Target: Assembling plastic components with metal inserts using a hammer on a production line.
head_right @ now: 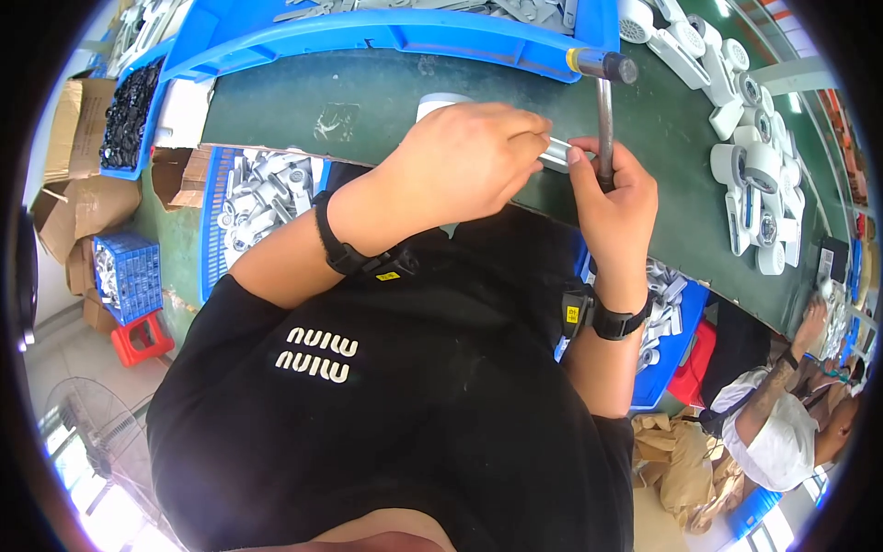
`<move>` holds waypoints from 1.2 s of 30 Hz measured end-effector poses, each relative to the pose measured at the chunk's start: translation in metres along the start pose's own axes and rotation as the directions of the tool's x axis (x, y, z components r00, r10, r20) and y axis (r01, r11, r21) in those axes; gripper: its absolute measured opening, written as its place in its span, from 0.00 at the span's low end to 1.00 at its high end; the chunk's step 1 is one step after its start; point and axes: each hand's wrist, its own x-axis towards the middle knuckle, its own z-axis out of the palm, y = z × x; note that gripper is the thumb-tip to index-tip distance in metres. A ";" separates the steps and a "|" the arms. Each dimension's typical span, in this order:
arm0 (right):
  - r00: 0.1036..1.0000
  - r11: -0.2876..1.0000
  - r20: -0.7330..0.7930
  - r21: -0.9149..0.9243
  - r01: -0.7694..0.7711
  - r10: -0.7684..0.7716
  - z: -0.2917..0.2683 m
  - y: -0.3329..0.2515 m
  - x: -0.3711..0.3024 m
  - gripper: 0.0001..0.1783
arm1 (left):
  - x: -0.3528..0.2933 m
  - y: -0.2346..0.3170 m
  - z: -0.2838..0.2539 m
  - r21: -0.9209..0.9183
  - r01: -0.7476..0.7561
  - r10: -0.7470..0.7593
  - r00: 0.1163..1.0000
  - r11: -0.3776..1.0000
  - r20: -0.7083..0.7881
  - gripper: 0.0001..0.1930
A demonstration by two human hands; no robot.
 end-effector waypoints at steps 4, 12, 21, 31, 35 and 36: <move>1.000 1.000 0.004 0.008 0.006 -0.006 -0.001 0.001 -0.001 0.09 | 0.000 -0.004 0.007 0.077 -0.050 0.053 0.998 0.996 -0.035 0.06; 0.981 0.951 -0.071 0.244 0.191 -0.179 -0.022 0.014 -0.047 0.31 | -0.003 -0.004 0.011 0.103 -0.046 0.057 0.993 0.994 -0.106 0.05; 0.984 0.931 0.072 -0.318 0.176 -0.161 -0.045 0.021 -0.079 0.30 | -0.003 -0.005 0.013 0.085 -0.053 0.065 0.988 0.995 -0.142 0.02; 0.965 0.886 0.143 -0.384 0.260 -0.221 -0.042 0.009 -0.070 0.29 | 0.000 -0.003 0.007 0.032 0.004 0.000 0.994 0.999 -0.110 0.03; 0.982 0.984 -0.098 0.055 0.170 -0.164 -0.047 0.019 -0.084 0.28 | 0.006 0.001 0.001 0.014 0.057 -0.057 0.998 0.998 -0.037 0.03; 0.981 0.983 -0.098 0.056 0.173 -0.167 -0.046 0.020 -0.084 0.28 | 0.006 0.001 -0.001 0.016 0.056 -0.056 0.998 0.998 -0.038 0.03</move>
